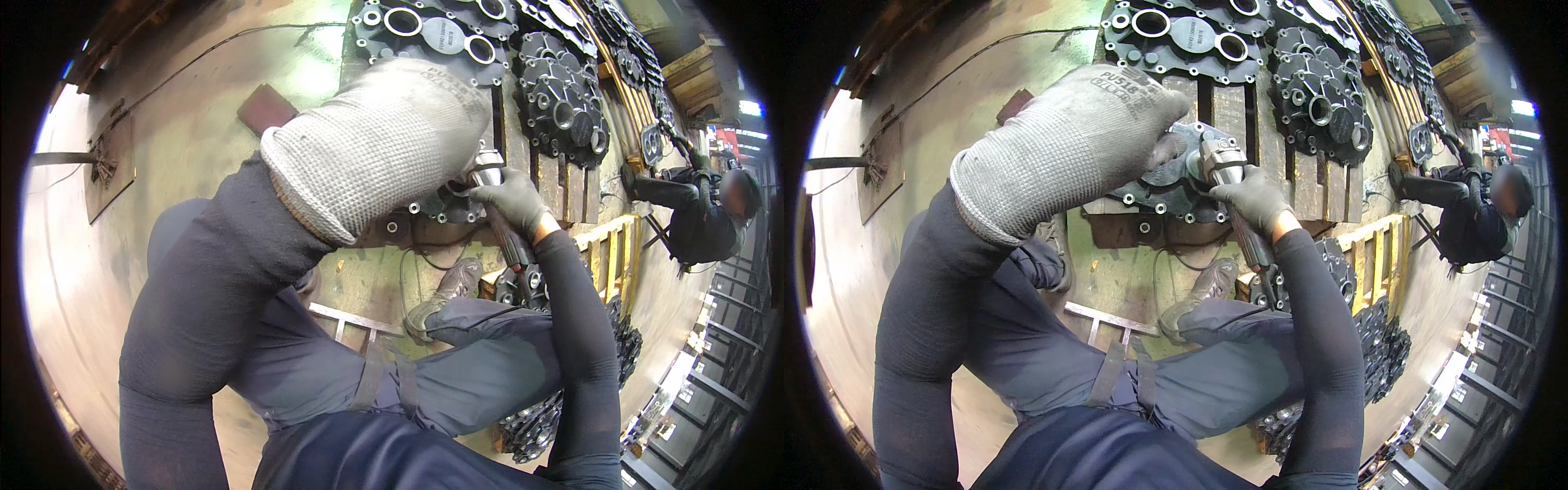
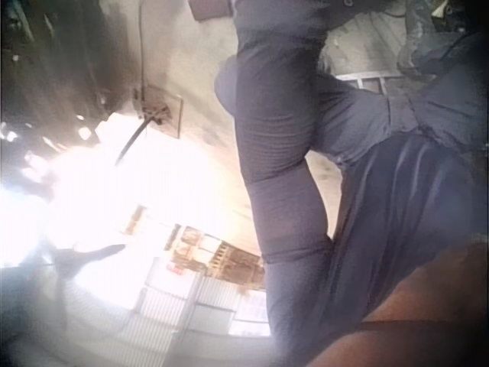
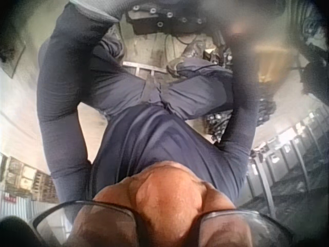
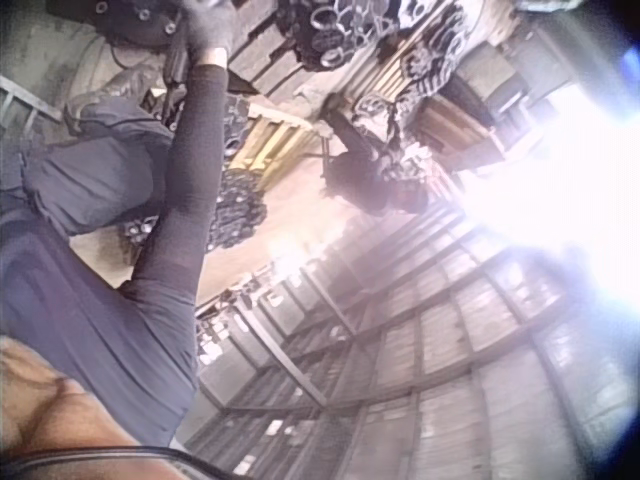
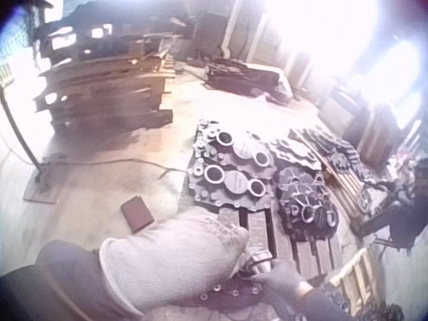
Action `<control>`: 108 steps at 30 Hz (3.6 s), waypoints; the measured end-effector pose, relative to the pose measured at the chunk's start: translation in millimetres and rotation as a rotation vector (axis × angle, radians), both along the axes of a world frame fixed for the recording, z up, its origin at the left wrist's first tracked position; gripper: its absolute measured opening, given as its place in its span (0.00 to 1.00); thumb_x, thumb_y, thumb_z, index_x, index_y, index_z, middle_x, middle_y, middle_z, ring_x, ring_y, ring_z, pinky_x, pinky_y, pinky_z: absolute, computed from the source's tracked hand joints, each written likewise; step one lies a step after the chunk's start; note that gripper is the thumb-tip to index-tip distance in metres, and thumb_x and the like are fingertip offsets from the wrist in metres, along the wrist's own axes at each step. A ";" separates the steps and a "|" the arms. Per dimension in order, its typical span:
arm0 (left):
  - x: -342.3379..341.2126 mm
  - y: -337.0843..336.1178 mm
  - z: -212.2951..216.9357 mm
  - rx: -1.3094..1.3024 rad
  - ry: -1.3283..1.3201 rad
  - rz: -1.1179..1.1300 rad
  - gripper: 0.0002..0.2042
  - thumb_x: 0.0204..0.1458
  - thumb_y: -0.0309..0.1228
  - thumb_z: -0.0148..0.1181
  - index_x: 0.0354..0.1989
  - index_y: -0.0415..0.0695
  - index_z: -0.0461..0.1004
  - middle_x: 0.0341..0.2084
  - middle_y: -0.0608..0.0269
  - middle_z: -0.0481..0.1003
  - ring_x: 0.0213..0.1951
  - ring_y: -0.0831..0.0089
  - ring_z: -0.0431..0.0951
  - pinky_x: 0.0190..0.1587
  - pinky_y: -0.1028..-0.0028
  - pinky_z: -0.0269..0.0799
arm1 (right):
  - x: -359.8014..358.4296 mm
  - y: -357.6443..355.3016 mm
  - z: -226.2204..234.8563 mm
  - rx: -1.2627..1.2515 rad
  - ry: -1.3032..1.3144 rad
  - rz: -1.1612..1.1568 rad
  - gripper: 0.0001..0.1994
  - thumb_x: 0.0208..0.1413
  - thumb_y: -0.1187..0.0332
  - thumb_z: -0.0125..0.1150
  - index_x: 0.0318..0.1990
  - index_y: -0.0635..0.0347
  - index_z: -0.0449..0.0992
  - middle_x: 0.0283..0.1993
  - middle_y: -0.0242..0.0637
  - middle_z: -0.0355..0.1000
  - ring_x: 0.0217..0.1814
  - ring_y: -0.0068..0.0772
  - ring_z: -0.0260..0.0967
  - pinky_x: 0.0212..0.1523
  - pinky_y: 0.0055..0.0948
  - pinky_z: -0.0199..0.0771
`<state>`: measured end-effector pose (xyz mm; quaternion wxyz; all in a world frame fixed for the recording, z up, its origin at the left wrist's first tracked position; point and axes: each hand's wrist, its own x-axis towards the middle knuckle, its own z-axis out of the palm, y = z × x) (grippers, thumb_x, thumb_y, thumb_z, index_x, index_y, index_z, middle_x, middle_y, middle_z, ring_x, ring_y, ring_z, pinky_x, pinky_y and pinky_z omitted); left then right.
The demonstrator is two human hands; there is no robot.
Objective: The person sits on the floor and uses an angle grinder to smooth the edges and surfaces of metal engine parts. They handle each part one at a time, repositioning them as needed, and place finished pieces onto a nearby stack.
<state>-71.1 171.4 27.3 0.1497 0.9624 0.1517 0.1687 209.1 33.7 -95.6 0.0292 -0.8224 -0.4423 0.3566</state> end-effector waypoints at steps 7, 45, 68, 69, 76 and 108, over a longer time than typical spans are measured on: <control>-5.0 2.7 -22.0 0.000 -0.207 -0.019 0.10 0.61 0.34 0.60 0.43 0.40 0.79 0.33 0.49 0.82 0.39 0.53 0.85 0.45 0.59 0.80 | -33.1 0.5 22.8 -0.096 -0.235 0.258 0.32 0.47 0.51 0.74 0.54 0.68 0.76 0.49 0.60 0.80 0.55 0.60 0.79 0.59 0.48 0.76; 15.8 -11.0 -13.4 0.065 -0.118 -0.111 0.16 0.67 0.41 0.56 0.53 0.42 0.77 0.38 0.49 0.83 0.45 0.54 0.84 0.50 0.58 0.80 | -21.5 -75.8 -2.5 0.224 0.627 -0.651 0.23 0.57 0.58 0.72 0.50 0.71 0.76 0.35 0.41 0.79 0.28 0.34 0.79 0.30 0.32 0.81; -6.6 -9.1 14.9 -0.010 0.088 -0.012 0.16 0.65 0.41 0.57 0.48 0.40 0.79 0.37 0.47 0.82 0.44 0.51 0.83 0.50 0.56 0.78 | -128.6 -99.3 -25.3 0.365 -0.015 -0.461 0.32 0.49 0.49 0.75 0.50 0.69 0.74 0.48 0.63 0.79 0.52 0.63 0.79 0.54 0.49 0.76; -11.2 -5.7 12.3 0.030 0.020 -0.023 0.16 0.65 0.41 0.57 0.48 0.40 0.79 0.37 0.47 0.82 0.44 0.51 0.83 0.50 0.56 0.78 | -129.4 -95.5 -31.9 0.353 -0.081 -0.432 0.31 0.49 0.50 0.75 0.50 0.70 0.74 0.48 0.64 0.79 0.52 0.63 0.79 0.54 0.50 0.77; 9.4 -19.5 23.1 0.064 0.073 -0.003 0.18 0.67 0.44 0.56 0.53 0.43 0.79 0.43 0.50 0.83 0.47 0.57 0.85 0.53 0.61 0.80 | -142.1 -100.9 -26.7 0.216 -0.286 -0.350 0.32 0.50 0.52 0.73 0.53 0.68 0.69 0.49 0.65 0.77 0.53 0.66 0.76 0.55 0.54 0.75; -64.2 35.9 61.3 0.038 -0.086 -0.081 0.08 0.53 0.26 0.60 0.35 0.37 0.83 0.31 0.45 0.82 0.37 0.52 0.85 0.41 0.60 0.81 | -130.2 20.5 -3.8 0.275 0.865 -0.459 0.19 0.61 0.59 0.68 0.48 0.69 0.77 0.37 0.41 0.81 0.31 0.31 0.81 0.32 0.29 0.82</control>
